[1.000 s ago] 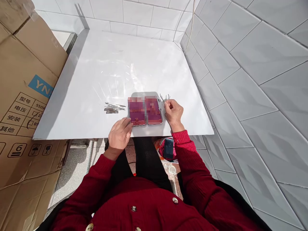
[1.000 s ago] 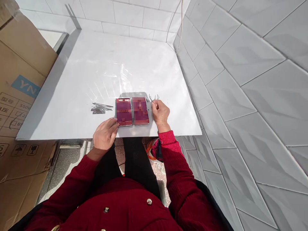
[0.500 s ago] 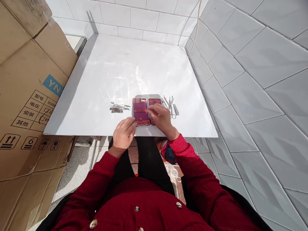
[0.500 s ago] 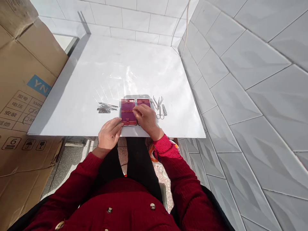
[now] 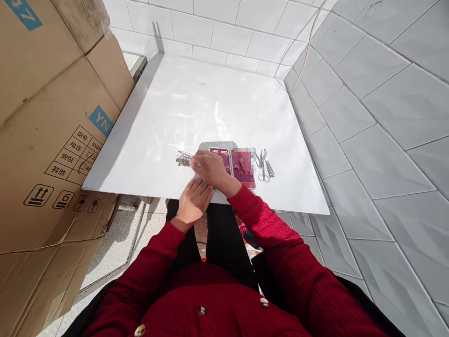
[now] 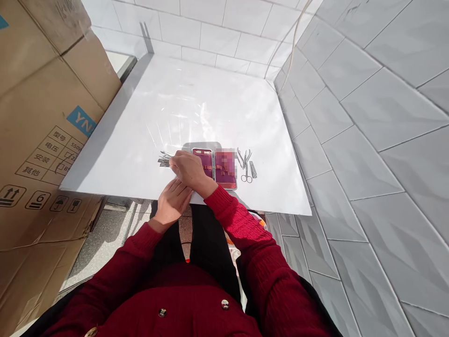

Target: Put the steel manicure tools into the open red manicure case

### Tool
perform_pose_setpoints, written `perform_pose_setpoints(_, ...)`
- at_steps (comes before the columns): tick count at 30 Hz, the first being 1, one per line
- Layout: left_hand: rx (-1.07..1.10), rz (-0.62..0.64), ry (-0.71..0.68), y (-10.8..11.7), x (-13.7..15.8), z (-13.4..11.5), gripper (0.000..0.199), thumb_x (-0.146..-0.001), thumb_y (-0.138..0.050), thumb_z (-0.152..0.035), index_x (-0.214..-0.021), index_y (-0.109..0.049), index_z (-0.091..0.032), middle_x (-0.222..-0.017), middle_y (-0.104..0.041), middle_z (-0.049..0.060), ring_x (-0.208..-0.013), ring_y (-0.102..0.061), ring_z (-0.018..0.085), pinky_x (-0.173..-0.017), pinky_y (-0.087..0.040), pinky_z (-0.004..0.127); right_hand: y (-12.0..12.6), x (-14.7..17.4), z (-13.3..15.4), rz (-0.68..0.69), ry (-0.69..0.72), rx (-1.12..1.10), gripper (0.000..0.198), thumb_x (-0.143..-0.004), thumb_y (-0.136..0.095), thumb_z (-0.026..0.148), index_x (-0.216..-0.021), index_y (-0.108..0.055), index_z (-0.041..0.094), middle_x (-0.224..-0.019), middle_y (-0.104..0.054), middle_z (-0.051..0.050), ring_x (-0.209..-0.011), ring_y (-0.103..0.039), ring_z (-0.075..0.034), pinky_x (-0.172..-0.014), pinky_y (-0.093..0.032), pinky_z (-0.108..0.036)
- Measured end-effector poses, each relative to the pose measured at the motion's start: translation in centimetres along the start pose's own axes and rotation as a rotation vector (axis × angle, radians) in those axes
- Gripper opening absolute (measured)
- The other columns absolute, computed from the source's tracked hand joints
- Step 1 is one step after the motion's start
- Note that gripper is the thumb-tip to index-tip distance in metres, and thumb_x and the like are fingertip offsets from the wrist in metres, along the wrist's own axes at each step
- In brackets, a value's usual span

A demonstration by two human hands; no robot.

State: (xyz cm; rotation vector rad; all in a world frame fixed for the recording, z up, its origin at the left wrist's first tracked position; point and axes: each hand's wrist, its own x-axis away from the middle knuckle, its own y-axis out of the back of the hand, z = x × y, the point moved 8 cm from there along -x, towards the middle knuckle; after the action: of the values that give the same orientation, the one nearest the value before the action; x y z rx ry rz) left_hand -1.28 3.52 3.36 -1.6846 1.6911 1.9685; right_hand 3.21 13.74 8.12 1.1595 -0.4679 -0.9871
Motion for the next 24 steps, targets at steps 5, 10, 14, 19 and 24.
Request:
perform_pose_setpoints(5,-0.048,-0.017,-0.009,0.2,0.1,-0.2,0.022,-0.103,-0.057,-0.016,-0.119,-0.072,-0.015,-0.123,-0.078,0.014,-0.124,-0.071,0.029,-0.104,-0.059,0.046,0.1,-1.8,0.4,0.047,-0.044,0.108,0.023,-0.102,-0.054,0.015,-0.092,-0.076,0.016,-0.097,-0.072,-0.007,-0.089,-0.060,-0.019,-0.073,-0.035,-0.031)
perform_pose_setpoints(10,0.003,0.037,0.034,-0.4,0.3,0.2,0.027,-0.104,-0.053,-0.016,-0.123,-0.072,-0.015,-0.127,-0.076,0.015,-0.127,-0.070,0.030,-0.105,-0.058,0.049,-0.5,-2.8,0.6,0.123,-0.045,0.190,0.023,-0.102,-0.056,0.018,-0.093,-0.077,0.016,-0.099,-0.072,-0.008,-0.090,-0.061,-0.020,-0.074,-0.037,-0.031)
perform_pose_setpoints(14,0.029,0.068,0.065,-0.7,0.7,0.5,0.029,-0.104,-0.053,-0.017,-0.126,-0.071,-0.017,-0.129,-0.075,0.015,-0.129,-0.068,0.030,-0.107,-0.057,0.051,-1.3,-3.0,0.6,0.185,-0.056,0.246,0.027,-0.104,-0.052,0.018,-0.095,-0.077,0.016,-0.099,-0.073,-0.009,-0.087,-0.062,-0.020,-0.071,-0.037,-0.031)
perform_pose_setpoints(19,0.033,0.074,0.063,-0.6,0.7,0.4,0.027,-0.104,-0.054,-0.018,-0.125,-0.072,-0.016,-0.129,-0.075,0.015,-0.128,-0.068,0.030,-0.109,-0.056,0.050,-1.7,-3.1,1.0,0.219,-0.011,0.301,0.025,-0.102,-0.051,0.014,-0.100,-0.076,0.012,-0.099,-0.073,-0.012,-0.085,-0.063,-0.021,-0.072,-0.037,-0.032)
perform_pose_setpoints(24,0.035,0.056,0.065,-0.4,0.6,0.3,0.028,-0.104,-0.054,-0.017,-0.126,-0.071,-0.016,-0.128,-0.076,0.015,-0.128,-0.069,0.030,-0.108,-0.057,0.050,-1.6,-3.1,1.6,0.268,0.030,0.324,0.020,-0.102,-0.055,0.012,-0.106,-0.074,0.008,-0.105,-0.074,-0.015,-0.091,-0.065,-0.023,-0.076,-0.039,-0.032)
